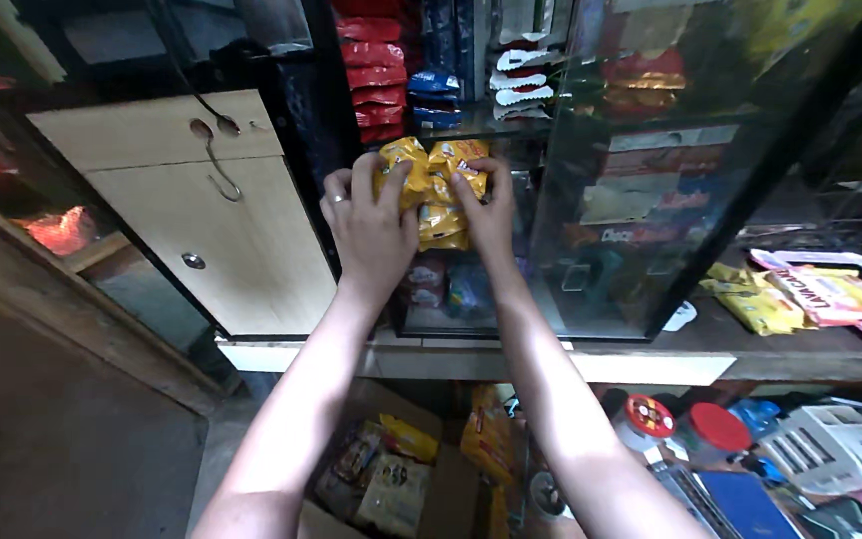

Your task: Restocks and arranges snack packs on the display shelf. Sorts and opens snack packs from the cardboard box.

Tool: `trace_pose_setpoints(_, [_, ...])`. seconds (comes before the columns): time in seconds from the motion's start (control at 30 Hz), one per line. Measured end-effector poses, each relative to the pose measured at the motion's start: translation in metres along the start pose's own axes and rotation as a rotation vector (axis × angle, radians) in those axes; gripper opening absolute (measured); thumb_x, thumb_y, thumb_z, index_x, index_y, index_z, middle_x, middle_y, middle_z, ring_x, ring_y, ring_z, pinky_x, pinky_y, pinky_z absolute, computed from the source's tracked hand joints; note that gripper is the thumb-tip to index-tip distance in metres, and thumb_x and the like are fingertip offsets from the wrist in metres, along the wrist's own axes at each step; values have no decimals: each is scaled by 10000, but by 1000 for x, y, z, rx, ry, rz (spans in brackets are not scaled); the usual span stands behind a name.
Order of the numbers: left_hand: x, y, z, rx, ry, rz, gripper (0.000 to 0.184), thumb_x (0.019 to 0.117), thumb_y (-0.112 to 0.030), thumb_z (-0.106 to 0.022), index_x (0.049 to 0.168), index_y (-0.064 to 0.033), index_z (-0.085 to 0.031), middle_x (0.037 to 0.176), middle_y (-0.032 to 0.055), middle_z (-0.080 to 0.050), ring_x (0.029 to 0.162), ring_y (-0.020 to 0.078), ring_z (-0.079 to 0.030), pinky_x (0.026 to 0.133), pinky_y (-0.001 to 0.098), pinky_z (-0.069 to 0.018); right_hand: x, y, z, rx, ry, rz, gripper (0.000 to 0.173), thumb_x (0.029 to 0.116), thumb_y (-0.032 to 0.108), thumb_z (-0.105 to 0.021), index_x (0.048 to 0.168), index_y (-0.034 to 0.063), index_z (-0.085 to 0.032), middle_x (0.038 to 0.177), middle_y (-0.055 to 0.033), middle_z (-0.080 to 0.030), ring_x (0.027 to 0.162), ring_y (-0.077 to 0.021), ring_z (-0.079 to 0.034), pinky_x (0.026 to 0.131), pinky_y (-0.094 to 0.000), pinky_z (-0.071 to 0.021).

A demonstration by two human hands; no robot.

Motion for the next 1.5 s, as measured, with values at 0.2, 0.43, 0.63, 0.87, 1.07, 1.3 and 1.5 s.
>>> trace_pose_setpoints(0.2, [17, -8, 3, 87, 216, 65, 321, 909, -111, -683, 1227, -80, -716, 1242, 162, -683, 1168, 444, -574, 898, 642, -377, 6, -3, 9, 65, 47, 5, 382, 946, 202, -697, 1208, -44, -568, 1182, -163, -611, 1029, -130, -623, 869, -281, -538])
trace_pose_setpoints(0.43, [33, -9, -3, 77, 196, 143, 374, 930, -123, -688, 1278, 6, -640, 1148, 217, -716, 1067, 421, -667, 969, 624, -406, 9, -9, 6, 206, 106, -11, 587, 944, 179, -651, 1421, -77, -424, 1299, -206, -592, 1121, -125, -623, 939, -266, -532])
trace_pose_setpoints(0.63, [24, 0, -18, 145, -94, -23, 170, 917, -13, -632, 1003, -84, -760, 1093, 91, -751, 1079, 317, -664, 912, 572, -386, 11, -9, 2, 202, 146, 36, 519, 967, 144, -618, 1406, -95, -476, 1384, -231, -552, 1223, -166, -594, 1014, -290, -509])
trace_pose_setpoints(0.87, [21, 7, -25, 178, -127, -206, 215, 949, -1, -607, 927, -132, -776, 1038, 24, -768, 1026, 257, -687, 944, 568, -363, 11, -9, -2, 241, 146, 55, 528, 989, 152, -598, 1437, -88, -454, 1426, -232, -522, 1242, -161, -588, 1023, -282, -509])
trace_pose_setpoints(1.07, [21, 4, -30, 268, -48, -222, 243, 937, 41, -592, 912, -129, -764, 1069, 1, -761, 1059, 261, -678, 962, 593, -349, 14, -7, -5, 178, 162, -14, 510, 1048, 212, -495, 1471, -67, -433, 1423, -234, -538, 1248, -178, -589, 1040, -315, -495])
trace_pose_setpoints(1.3, [-15, -24, -24, 50, 49, -138, 438, 979, -53, -457, 1396, 36, -555, 1460, 219, -551, 1404, 385, -477, 1127, 724, -203, 16, -15, -14, 122, 156, -112, 571, 1080, 351, -323, 1509, -3, -447, 1567, -281, -364, 1469, -359, -339, 1209, -454, -279])
trace_pose_setpoints(1.5, [-42, -38, -72, 79, 29, -184, 505, 1098, -350, -377, 1515, -69, -428, 1600, 150, -405, 1524, 341, -281, 1146, 677, -125, 18, -20, -18, 524, 78, -180, 698, 1088, 340, -41, 1474, -133, -380, 1521, -295, -403, 1378, -236, -459, 1138, -313, -379])
Point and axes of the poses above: each hand's wrist, its own x-axis towards the middle knuckle, its own z-axis out of the back of the hand, y = z × x, the point moved 7 cm from there along x, towards the middle knuckle
